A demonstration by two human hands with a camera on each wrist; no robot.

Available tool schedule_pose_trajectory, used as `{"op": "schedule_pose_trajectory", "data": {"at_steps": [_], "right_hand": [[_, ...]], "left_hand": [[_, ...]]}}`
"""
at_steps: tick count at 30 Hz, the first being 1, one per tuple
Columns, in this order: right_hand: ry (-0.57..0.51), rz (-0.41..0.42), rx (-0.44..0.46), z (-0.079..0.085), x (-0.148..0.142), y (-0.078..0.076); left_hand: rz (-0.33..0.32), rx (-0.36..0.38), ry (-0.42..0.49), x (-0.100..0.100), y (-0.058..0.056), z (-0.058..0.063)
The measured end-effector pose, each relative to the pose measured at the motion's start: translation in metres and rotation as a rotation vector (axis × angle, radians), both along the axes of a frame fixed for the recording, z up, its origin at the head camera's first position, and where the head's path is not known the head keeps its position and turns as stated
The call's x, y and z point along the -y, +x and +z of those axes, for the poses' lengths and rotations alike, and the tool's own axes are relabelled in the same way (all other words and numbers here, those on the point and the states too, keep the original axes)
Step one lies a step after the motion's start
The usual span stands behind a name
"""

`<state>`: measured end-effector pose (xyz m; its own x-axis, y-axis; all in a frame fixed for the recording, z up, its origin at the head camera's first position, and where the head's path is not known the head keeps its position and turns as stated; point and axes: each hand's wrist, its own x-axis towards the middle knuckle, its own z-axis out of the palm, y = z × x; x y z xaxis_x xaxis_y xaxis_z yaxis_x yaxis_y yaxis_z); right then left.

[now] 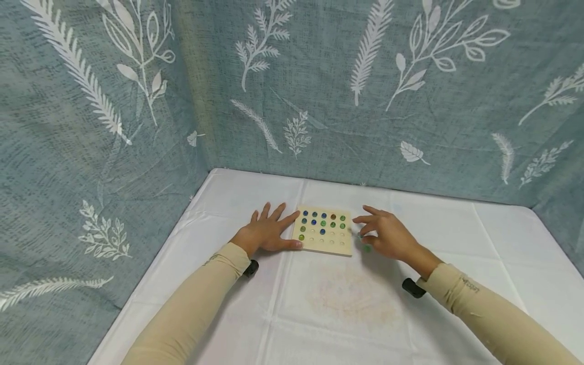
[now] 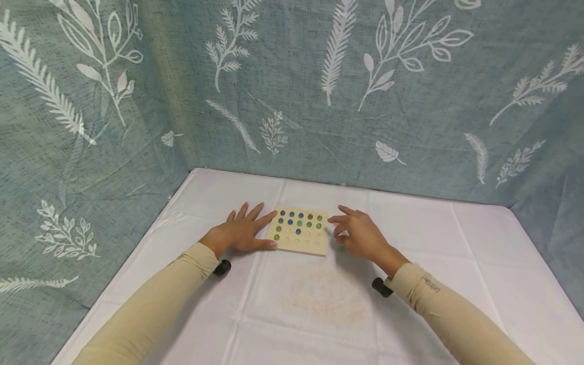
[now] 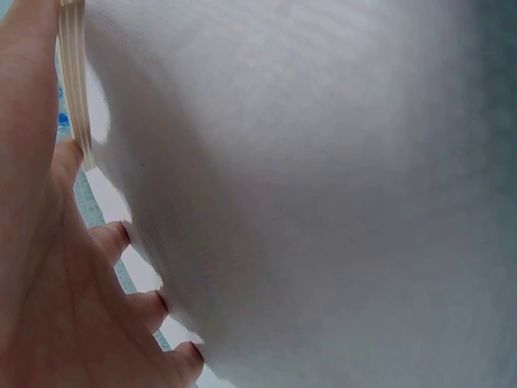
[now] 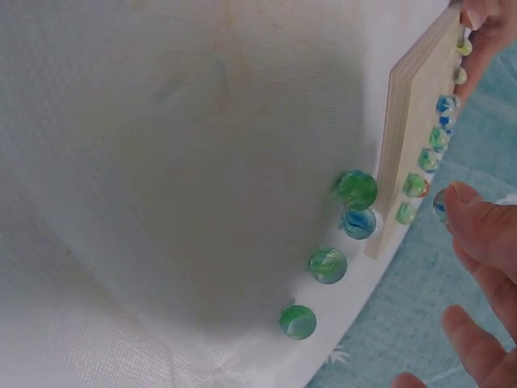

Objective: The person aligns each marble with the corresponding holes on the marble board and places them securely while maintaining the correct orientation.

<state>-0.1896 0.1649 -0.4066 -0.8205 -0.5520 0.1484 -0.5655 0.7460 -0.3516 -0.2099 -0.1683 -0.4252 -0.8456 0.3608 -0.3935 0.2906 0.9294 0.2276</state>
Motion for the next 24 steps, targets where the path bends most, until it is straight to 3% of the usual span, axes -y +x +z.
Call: {"op": "schedule_pose_trajectory", "data": {"at_steps": [24], "right_hand": [[-0.029, 0.019, 0.015, 0.001, 0.014, 0.001]], "left_hand": [[0.010, 0.004, 0.011, -0.001, 0.000, 0.000]]}}
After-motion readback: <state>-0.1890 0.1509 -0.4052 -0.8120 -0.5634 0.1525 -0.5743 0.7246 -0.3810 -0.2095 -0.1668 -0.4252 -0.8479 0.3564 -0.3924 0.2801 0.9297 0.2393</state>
